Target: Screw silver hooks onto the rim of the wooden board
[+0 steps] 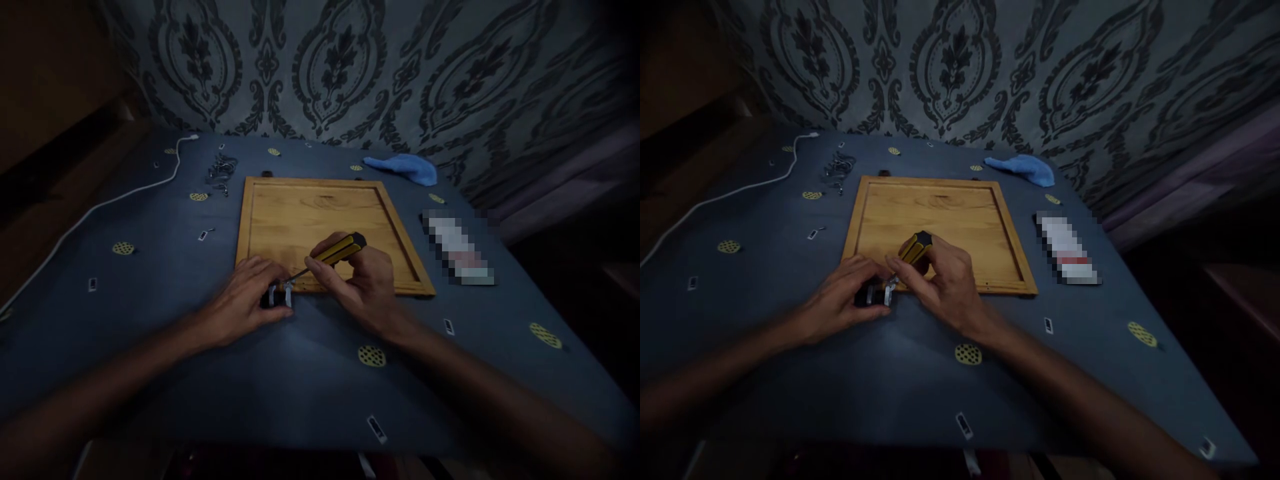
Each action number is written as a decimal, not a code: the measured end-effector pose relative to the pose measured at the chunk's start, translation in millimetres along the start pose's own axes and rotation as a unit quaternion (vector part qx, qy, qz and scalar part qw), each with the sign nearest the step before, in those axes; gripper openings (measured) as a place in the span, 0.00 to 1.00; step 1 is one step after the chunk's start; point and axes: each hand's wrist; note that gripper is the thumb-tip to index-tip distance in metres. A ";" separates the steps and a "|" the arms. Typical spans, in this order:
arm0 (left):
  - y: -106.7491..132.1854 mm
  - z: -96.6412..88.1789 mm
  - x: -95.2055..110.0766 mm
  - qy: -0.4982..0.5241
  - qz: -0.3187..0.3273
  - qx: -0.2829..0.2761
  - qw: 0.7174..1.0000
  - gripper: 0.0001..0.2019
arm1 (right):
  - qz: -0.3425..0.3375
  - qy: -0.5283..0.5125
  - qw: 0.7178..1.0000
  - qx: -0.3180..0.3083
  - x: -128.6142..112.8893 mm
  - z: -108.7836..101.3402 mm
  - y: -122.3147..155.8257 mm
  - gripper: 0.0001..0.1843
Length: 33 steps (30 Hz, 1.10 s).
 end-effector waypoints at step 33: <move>-2.2 -0.2 -0.1 -0.017 -0.019 -0.012 1.000 0.15 | 0.158 -0.300 0.936 -0.095 -2.5 -9.2 -36.7 0.22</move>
Point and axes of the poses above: each hand's wrist, its own y-axis away from the middle knuckle, its own z-axis out of the palm, x = y × z, and after that the axes turned 15 degrees about -z, right-handed
